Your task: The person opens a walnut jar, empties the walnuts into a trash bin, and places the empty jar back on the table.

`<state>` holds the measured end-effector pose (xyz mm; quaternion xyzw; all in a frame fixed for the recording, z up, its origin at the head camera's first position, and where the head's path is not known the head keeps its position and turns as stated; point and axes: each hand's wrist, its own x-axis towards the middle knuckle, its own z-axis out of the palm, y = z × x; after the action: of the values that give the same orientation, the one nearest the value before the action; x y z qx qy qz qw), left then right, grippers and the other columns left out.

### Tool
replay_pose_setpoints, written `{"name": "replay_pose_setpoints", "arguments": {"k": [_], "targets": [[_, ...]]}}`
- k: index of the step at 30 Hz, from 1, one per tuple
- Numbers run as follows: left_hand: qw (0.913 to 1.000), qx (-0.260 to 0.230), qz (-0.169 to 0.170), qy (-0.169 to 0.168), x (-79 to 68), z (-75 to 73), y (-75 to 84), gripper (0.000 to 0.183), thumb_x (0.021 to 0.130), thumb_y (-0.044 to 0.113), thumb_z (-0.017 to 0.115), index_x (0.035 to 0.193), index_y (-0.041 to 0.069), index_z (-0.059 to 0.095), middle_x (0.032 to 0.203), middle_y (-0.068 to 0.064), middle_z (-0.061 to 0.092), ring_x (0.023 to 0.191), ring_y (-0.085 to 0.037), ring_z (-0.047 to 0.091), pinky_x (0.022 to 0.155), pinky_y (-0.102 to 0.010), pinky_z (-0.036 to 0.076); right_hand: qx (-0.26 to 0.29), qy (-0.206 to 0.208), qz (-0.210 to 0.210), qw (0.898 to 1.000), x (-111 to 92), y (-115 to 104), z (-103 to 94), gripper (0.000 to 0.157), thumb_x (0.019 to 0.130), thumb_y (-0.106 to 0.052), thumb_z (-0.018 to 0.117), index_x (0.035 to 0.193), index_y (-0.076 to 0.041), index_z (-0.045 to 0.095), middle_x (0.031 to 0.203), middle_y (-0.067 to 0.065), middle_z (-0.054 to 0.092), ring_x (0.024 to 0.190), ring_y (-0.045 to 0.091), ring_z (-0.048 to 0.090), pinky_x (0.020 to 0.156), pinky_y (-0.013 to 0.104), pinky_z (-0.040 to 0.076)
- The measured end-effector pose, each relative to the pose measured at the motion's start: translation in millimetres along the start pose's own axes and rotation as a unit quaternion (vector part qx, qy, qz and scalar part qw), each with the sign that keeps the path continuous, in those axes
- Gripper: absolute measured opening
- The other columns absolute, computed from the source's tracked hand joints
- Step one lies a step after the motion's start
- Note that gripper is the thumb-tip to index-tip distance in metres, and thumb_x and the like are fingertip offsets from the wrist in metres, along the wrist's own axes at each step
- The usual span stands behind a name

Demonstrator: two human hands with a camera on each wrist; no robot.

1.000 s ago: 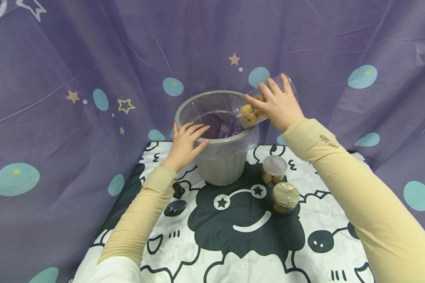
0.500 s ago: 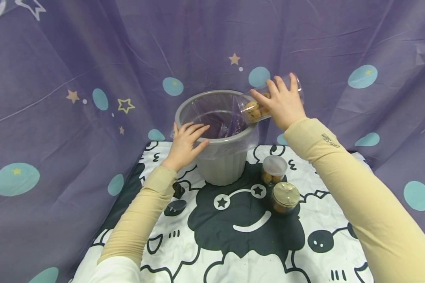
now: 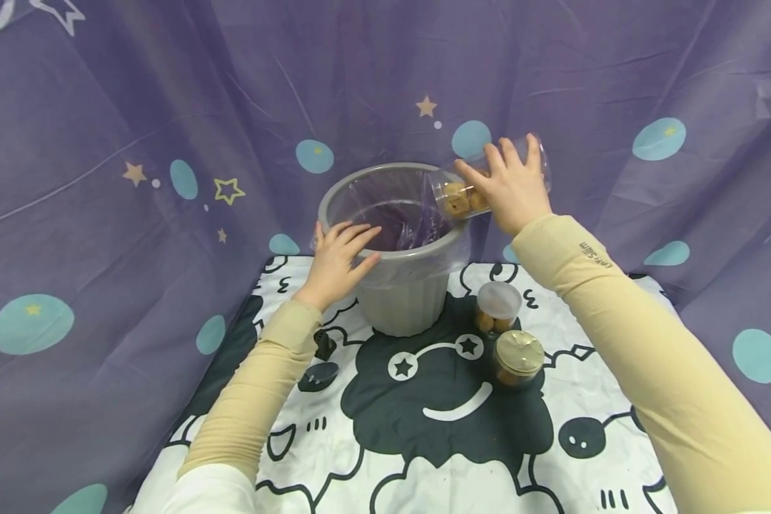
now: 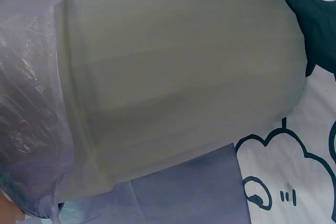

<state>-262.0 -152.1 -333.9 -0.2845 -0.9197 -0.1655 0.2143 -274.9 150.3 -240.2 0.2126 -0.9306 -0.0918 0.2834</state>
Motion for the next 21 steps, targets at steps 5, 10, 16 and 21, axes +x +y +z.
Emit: {"name": "replay_pose_setpoints", "arguments": {"k": [5, 10, 16, 21], "targets": [[1.0000, 0.004, 0.001, 0.003, 0.8, 0.5, -0.2, 0.073, 0.088, 0.070, 0.017, 0.138, 0.025, 0.046, 0.137, -0.005, 0.049, 0.133, -0.033, 0.034, 0.108, -0.068, 0.000, -0.001, 0.007, -0.008, 1.000, -0.1, -0.3, 1.4, 0.078, 0.072, 0.008, 0.060, 0.137, -0.029, 0.039, 0.128, 0.025, 0.043, 0.124, 0.044, 0.036, 0.107, 0.066, 0.016], [1.0000, 0.003, 0.001, 0.004, 1.0, 1.5, -0.4, 0.071, 0.089, 0.069, 0.019, 0.137, 0.024, 0.046, 0.137, -0.005, 0.050, 0.133, -0.031, 0.034, 0.108, -0.068, 0.000, 0.001, 0.029, -0.004, 1.000, 1.1, -0.3, 0.5, 0.075, 0.072, 0.009, 0.059, 0.135, -0.028, 0.041, 0.127, 0.026, 0.043, 0.124, 0.044, 0.037, 0.107, 0.065, 0.016], [1.0000, 0.002, 0.000, 0.002, 1.9, 1.8, -0.4, 0.070, 0.089, 0.069, 0.020, 0.138, 0.025, 0.046, 0.137, -0.005, 0.049, 0.133, -0.031, 0.034, 0.109, -0.068, 0.000, -0.001, 0.006, 0.008, 1.000, -0.4, -0.1, 0.9, 0.074, 0.075, 0.007, 0.060, 0.136, -0.028, 0.040, 0.128, 0.027, 0.043, 0.124, 0.044, 0.036, 0.107, 0.066, 0.015], [1.0000, 0.003, 0.000, 0.002, 1.5, 2.2, 0.4, 0.070, 0.089, 0.069, 0.021, 0.138, 0.025, 0.046, 0.137, -0.005, 0.049, 0.133, -0.032, 0.034, 0.109, -0.067, -0.002, 0.002, 0.013, 0.005, 1.000, -1.9, -1.0, 2.7, 0.074, 0.073, 0.007, 0.061, 0.136, -0.028, 0.041, 0.126, 0.027, 0.044, 0.123, 0.044, 0.037, 0.106, 0.066, 0.017]]}}
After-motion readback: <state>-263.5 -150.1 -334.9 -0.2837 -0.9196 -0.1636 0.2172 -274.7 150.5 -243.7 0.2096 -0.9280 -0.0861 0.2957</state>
